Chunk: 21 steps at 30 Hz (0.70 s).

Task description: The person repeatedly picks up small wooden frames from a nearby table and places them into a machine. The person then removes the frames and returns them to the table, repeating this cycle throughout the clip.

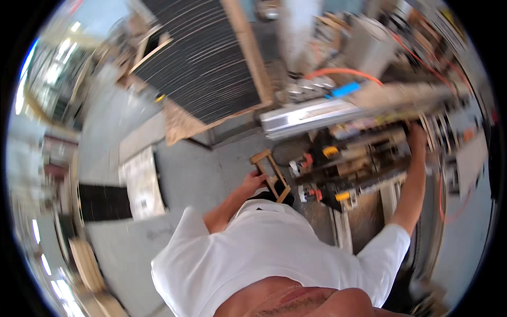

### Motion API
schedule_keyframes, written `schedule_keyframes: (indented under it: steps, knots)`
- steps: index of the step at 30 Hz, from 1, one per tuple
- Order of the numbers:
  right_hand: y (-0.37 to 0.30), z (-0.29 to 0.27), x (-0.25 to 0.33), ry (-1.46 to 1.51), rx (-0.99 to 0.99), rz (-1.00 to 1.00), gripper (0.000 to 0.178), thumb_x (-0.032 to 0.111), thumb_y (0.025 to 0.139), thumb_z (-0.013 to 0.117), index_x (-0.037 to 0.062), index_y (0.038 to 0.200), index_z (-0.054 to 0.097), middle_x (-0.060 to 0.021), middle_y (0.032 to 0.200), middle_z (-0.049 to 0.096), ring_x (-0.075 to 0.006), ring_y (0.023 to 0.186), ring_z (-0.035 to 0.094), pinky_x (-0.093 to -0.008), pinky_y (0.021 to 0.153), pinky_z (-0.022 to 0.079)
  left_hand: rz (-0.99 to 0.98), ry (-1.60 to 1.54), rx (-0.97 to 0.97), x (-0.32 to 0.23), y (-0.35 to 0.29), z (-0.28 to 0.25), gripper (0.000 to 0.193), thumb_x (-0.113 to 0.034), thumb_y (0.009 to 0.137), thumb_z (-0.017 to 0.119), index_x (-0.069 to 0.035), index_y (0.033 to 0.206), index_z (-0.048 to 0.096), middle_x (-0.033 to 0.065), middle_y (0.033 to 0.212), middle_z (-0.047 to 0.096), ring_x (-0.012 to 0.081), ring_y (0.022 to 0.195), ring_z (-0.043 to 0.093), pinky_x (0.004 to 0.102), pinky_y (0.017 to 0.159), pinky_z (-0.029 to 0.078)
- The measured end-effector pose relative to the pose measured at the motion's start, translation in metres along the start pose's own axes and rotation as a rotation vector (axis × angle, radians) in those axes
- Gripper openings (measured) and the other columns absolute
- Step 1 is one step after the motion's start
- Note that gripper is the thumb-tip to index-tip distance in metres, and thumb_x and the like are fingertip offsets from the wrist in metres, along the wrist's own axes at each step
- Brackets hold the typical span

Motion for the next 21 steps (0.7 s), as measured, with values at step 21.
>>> schedule_keyframes:
  steps: [21]
  knots:
    - [-0.039,-0.064,0.043,-0.483,0.134,0.232,0.020,0.029,0.092,0.060,0.0175,0.108,0.066,-0.0038,0.103,0.064,-0.0233,0.093,0.060,-0.0455,0.089,0.046,0.580,0.095,-0.358,-0.063,-0.093,-0.113,0.022,-0.011,0.091,0.056,0.003,0.108,0.059,0.0052,0.095,0.065,0.0152,0.085,0.059,0.0320,0.080,0.048]
Point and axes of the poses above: each hand's wrist, its own y-axis towards the middle knuckle, its own z-axis out of the palm, x = y × z, the point moved 5 cm from there along y, towards the middle knuckle
